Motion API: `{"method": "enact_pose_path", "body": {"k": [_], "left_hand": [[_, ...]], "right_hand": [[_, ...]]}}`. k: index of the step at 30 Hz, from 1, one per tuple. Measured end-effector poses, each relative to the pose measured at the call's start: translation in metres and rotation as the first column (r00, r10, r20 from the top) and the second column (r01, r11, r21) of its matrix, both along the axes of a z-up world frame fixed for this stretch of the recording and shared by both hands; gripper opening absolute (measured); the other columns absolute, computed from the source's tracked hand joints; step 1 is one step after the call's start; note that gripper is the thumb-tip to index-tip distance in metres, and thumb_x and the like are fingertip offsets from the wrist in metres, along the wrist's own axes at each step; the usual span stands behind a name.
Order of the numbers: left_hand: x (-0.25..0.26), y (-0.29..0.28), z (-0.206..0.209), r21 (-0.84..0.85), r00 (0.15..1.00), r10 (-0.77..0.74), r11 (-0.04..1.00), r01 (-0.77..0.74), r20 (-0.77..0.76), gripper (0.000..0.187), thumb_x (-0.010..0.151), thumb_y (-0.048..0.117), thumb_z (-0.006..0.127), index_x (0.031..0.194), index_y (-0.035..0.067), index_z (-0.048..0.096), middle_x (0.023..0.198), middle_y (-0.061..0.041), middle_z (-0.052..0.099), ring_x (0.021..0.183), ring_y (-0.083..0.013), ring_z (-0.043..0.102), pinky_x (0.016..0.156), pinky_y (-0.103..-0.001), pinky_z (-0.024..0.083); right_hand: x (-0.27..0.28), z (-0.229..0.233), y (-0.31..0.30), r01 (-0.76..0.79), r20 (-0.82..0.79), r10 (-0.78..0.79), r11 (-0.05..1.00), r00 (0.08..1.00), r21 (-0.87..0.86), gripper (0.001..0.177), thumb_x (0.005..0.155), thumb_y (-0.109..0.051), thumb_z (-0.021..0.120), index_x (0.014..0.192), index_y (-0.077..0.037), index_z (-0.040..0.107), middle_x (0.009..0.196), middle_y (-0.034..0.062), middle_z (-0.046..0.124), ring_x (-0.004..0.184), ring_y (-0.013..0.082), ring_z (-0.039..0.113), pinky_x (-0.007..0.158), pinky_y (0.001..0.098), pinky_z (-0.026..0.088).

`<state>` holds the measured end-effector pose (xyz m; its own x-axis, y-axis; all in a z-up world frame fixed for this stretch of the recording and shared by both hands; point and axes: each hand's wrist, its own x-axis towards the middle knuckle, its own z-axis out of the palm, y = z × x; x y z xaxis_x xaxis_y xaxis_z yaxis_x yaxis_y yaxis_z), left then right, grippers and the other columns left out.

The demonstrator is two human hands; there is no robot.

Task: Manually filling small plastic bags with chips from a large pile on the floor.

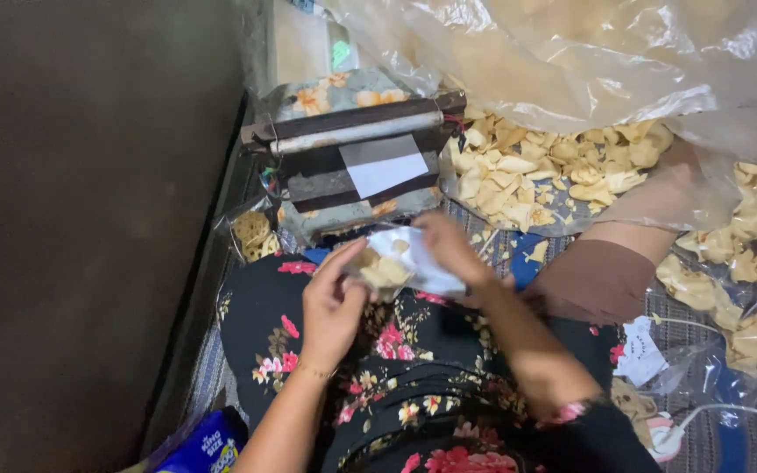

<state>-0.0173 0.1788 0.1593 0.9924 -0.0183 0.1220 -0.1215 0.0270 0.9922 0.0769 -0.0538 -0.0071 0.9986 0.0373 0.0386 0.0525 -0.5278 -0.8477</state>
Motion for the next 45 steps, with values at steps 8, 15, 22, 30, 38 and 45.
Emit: {"method": "enact_pose_path", "body": {"k": [8,15,22,30,38,45], "left_hand": [[-0.005,0.014,-0.006,0.116,0.991,-0.003,0.993,0.018,-0.134,0.050,0.084,-0.007,0.051,0.133,-0.003,0.061,0.143,-0.014,0.059,0.070,-0.0147,0.070,0.066,-0.024,0.058],[0.008,-0.003,-0.026,0.064,0.973,-0.052,0.996,0.068,-0.225,0.046,0.085,-0.010,0.051,0.129,-0.005,0.063,0.138,-0.013,0.062,0.069,-0.0151,0.069,0.064,-0.025,0.057],[0.023,-0.037,-0.037,0.090,0.964,-0.135,0.983,0.159,-0.228,0.051,0.079,-0.012,0.052,0.127,-0.004,0.066,0.138,-0.012,0.065,0.064,-0.0119,0.068,0.062,-0.022,0.057],[0.033,-0.042,-0.055,0.071,0.928,-0.128,0.984,0.163,-0.351,0.054,0.077,-0.014,0.049,0.127,-0.005,0.067,0.138,-0.014,0.064,0.066,-0.0157,0.070,0.062,-0.025,0.058],[0.043,-0.060,-0.052,0.019,0.926,-0.200,0.976,0.218,-0.321,0.056,0.074,-0.015,0.051,0.127,-0.005,0.066,0.139,-0.014,0.064,0.065,-0.0137,0.068,0.062,-0.025,0.058],[0.048,-0.074,-0.051,0.068,0.928,-0.216,0.966,0.248,-0.304,0.051,0.076,-0.014,0.054,0.124,-0.003,0.069,0.137,-0.011,0.066,0.060,-0.0084,0.063,0.061,-0.022,0.058]], "right_hand": [[-0.020,-0.111,0.025,-0.221,0.056,0.308,0.786,0.950,-0.577,0.019,0.079,-0.007,0.061,0.095,-0.009,0.072,0.099,0.0124,0.063,0.092,0.0351,0.061,0.082,0.0431,0.051],[0.016,-0.067,-0.126,0.134,0.707,0.007,0.980,0.707,-0.144,0.010,0.086,0.002,0.063,0.094,0.007,0.066,0.096,0.0205,0.070,0.081,0.0338,0.067,0.072,0.0420,0.055],[0.041,-0.106,-0.214,0.095,-0.162,-0.220,0.825,0.962,-0.557,0.071,0.072,-0.022,0.080,0.138,-0.009,0.058,0.137,0.0196,0.053,0.126,0.0387,0.049,0.108,0.0441,0.040],[0.108,-0.003,-0.206,0.118,-0.332,-0.340,0.832,0.880,-0.542,0.067,0.081,0.005,0.071,0.145,-0.002,0.052,0.134,0.0186,0.060,0.114,0.0294,0.063,0.095,0.0368,0.056],[0.128,-0.036,-0.200,-0.040,-0.239,-0.134,0.793,0.962,-0.608,0.058,0.078,-0.003,0.064,0.135,-0.018,0.064,0.133,0.0109,0.059,0.121,0.0342,0.055,0.100,0.0442,0.047],[0.105,0.005,-0.219,0.345,-0.445,-0.431,0.901,0.785,-0.264,0.055,0.089,0.007,0.063,0.142,0.004,0.050,0.141,0.0164,0.054,0.049,0.0122,0.047,0.041,0.0232,0.043]]}}
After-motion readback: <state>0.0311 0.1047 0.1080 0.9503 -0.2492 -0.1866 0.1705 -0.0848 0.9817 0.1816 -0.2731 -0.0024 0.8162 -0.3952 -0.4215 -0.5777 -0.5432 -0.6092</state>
